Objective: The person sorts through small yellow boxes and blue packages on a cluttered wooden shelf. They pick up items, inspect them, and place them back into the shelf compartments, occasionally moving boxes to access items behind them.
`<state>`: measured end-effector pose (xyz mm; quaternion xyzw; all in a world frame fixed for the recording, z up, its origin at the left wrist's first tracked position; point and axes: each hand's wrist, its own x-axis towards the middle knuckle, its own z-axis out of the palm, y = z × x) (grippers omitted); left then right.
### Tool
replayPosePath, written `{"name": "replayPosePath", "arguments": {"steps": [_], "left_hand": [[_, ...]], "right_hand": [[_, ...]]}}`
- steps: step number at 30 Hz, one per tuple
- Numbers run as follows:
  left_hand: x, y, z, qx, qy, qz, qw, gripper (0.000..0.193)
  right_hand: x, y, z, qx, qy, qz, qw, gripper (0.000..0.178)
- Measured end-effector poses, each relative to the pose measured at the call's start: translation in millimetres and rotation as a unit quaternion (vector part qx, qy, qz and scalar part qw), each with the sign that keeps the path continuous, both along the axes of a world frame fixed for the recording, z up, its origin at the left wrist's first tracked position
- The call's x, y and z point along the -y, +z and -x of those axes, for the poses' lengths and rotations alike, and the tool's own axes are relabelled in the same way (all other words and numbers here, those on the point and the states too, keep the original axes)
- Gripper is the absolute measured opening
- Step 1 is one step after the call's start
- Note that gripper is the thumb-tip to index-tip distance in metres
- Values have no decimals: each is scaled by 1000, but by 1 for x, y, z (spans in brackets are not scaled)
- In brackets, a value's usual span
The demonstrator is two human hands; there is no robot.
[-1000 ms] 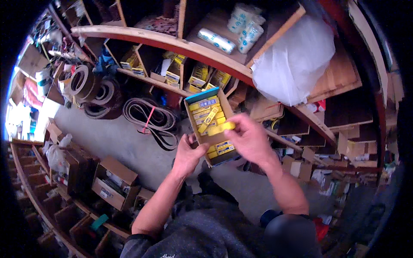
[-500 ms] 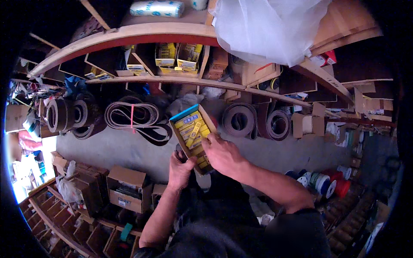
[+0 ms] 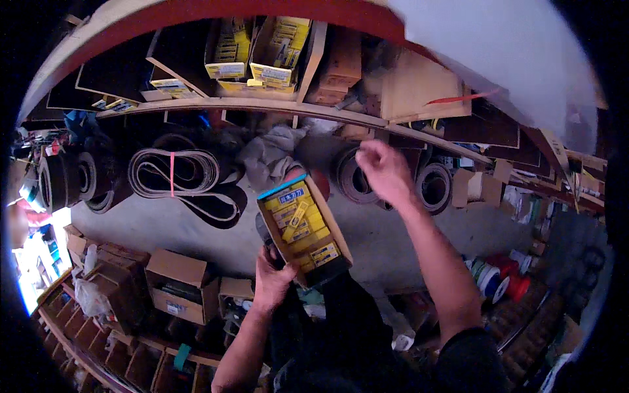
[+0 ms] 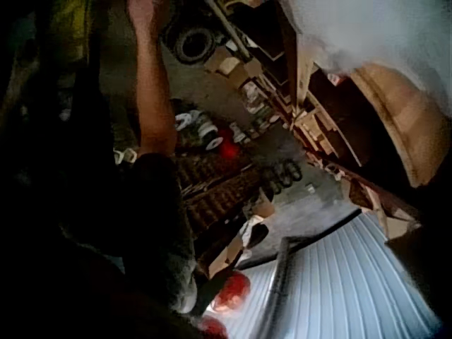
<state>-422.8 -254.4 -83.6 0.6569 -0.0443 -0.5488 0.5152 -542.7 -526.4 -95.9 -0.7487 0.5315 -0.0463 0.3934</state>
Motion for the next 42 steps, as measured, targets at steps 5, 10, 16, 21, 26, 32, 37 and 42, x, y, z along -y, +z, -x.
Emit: {"name": "replayPosePath", "arguments": {"steps": [5,10,16,21,26,32,37,42], "left_hand": [[-21,-44,13,42,-28,-46,998,24],[-34,-56,13,66,-25,-43,997,34],[-14,-27,-2,61,-44,-91,993,36],[-18,-32,-3,0,15,-56,998,32],[-24,-45,2,2,-3,-57,998,40],[-21,-51,4,-22,8,-44,999,42],[-22,-53,6,25,-15,-62,998,44],[-26,-62,12,58,-37,-64,996,46]], "right_hand": [[99,-57,-29,37,-64,97,993,48],[144,-57,-108,-90,-12,170,981,75],[174,-92,-141,-124,155,158,967,66],[180,-120,-125,46,-31,-111,992,59],[159,-72,-70,309,-218,-219,899,52],[116,-69,-8,468,-140,-346,801,56],[89,-71,14,560,-161,-412,701,56],[85,-71,23,555,-175,-390,713,62]]}}
